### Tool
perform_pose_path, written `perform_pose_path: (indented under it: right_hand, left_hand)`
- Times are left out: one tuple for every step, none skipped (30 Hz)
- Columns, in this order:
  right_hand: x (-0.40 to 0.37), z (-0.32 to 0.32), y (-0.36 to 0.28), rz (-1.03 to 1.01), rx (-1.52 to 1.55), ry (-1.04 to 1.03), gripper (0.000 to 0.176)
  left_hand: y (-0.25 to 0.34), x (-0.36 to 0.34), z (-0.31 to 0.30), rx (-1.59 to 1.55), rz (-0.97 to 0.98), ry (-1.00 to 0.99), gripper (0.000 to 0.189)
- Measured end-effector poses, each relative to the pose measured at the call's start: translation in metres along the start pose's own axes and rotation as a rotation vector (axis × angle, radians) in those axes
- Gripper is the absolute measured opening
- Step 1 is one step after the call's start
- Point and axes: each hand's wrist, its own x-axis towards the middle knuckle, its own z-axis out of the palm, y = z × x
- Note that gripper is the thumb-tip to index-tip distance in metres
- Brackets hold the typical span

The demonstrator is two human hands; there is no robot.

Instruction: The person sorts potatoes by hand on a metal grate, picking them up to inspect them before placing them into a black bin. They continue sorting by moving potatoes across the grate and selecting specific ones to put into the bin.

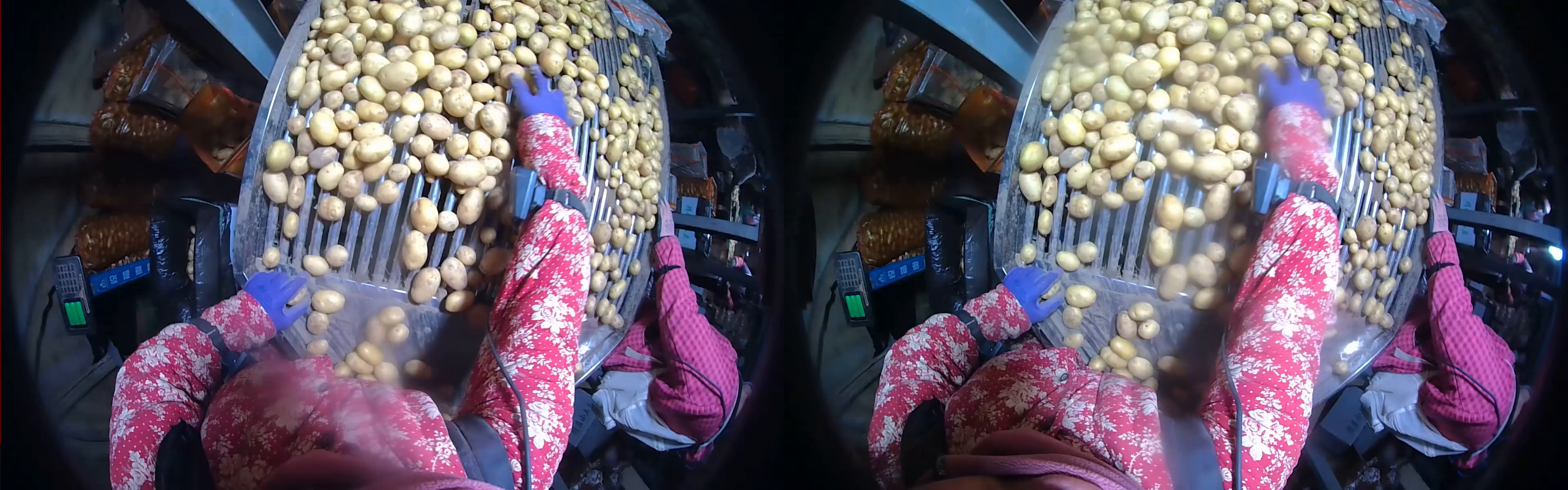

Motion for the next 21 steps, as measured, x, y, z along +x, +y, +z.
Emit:
perform_pose_path:
  right_hand:
    - [-0.006,0.012,0.0,0.098,0.171,0.06,0.076]
    - [-0.012,0.039,0.015,-0.019,0.158,0.161,0.086]
    - [-0.025,0.037,0.017,0.009,0.29,-0.006,0.084]
    - [-0.046,0.029,0.013,-0.095,0.368,0.024,0.076]
    - [-0.058,0.048,0.018,-0.206,0.371,0.093,0.073]
    - [-0.083,0.043,0.014,-0.229,0.369,-0.027,0.07]
    - [-0.109,0.033,0.008,-0.18,0.255,-0.127,0.068]
    - [-0.128,0.031,0.012,-0.257,0.375,-0.227,0.065]
    - [-0.156,0.023,0.007,-0.212,0.357,-0.231,0.065]
    - [-0.181,0.006,0.003,-0.25,0.36,-0.294,0.065]
    - [-0.2,0.001,0.004,-0.296,0.399,-0.309,0.065]
    - [-0.213,0.001,0.004,-0.348,0.377,-0.326,0.069]
    - [-0.218,-0.01,0.0,-0.388,0.29,-0.483,0.07]
    - [-0.217,-0.026,-0.003,-0.434,0.236,-0.67,0.07]
    - [-0.215,-0.046,-0.009,-0.478,0.179,-0.86,0.069]
    - [-0.199,-0.047,-0.009,-0.476,0.261,-1.032,0.068]
    - [-0.18,-0.047,-0.015,-0.457,0.173,-0.88,0.066]
    - [-0.149,-0.02,-0.008,-0.313,0.295,-0.681,0.065]
    - [-0.133,-0.048,-0.035,-0.036,0.687,-0.585,0.064]
    - [-0.103,-0.048,-0.046,-0.1,0.839,-0.481,0.07]
    - [-0.042,-0.007,-0.054,-0.318,0.742,-0.24,0.074]
  left_hand:
    - [0.0,-0.001,0.003,-0.02,0.014,0.019,0.044]
    - [0.0,-0.002,0.005,-0.013,0.005,0.018,0.043]
    - [-0.001,-0.002,0.006,-0.003,0.01,0.022,0.043]
    - [0.001,-0.004,0.008,0.005,0.011,0.025,0.044]
    - [0.001,-0.005,0.006,0.02,0.013,0.03,0.044]
    - [0.005,-0.006,0.001,0.05,0.004,0.021,0.044]
    - [0.006,-0.009,0.001,0.035,0.016,0.033,0.044]
    - [0.003,-0.008,0.004,0.021,0.028,0.051,0.044]
    - [0.001,-0.007,0.005,0.005,0.04,0.073,0.044]
    - [0.002,-0.007,0.003,-0.013,0.037,0.069,0.044]
    - [0.003,-0.009,0.003,-0.015,0.026,0.039,0.044]
    - [0.002,-0.01,0.003,-0.016,0.013,0.011,0.044]
    - [0.0,-0.01,0.002,-0.014,0.0,-0.017,0.044]
    - [-0.001,-0.009,0.0,-0.026,0.002,-0.013,0.044]
    - [0.0,-0.009,-0.001,-0.038,0.003,-0.01,0.044]
    - [-0.001,-0.009,-0.002,-0.049,0.003,-0.009,0.044]
    - [-0.004,-0.011,0.001,-0.03,0.02,0.014,0.044]
    - [-0.008,-0.012,0.006,-0.013,0.038,0.036,0.044]
    - [-0.01,-0.013,0.009,0.005,0.056,0.061,0.044]
    - [-0.008,-0.013,0.008,0.016,0.05,0.071,0.045]
    - [-0.008,-0.012,0.008,-0.002,0.04,0.06,0.045]
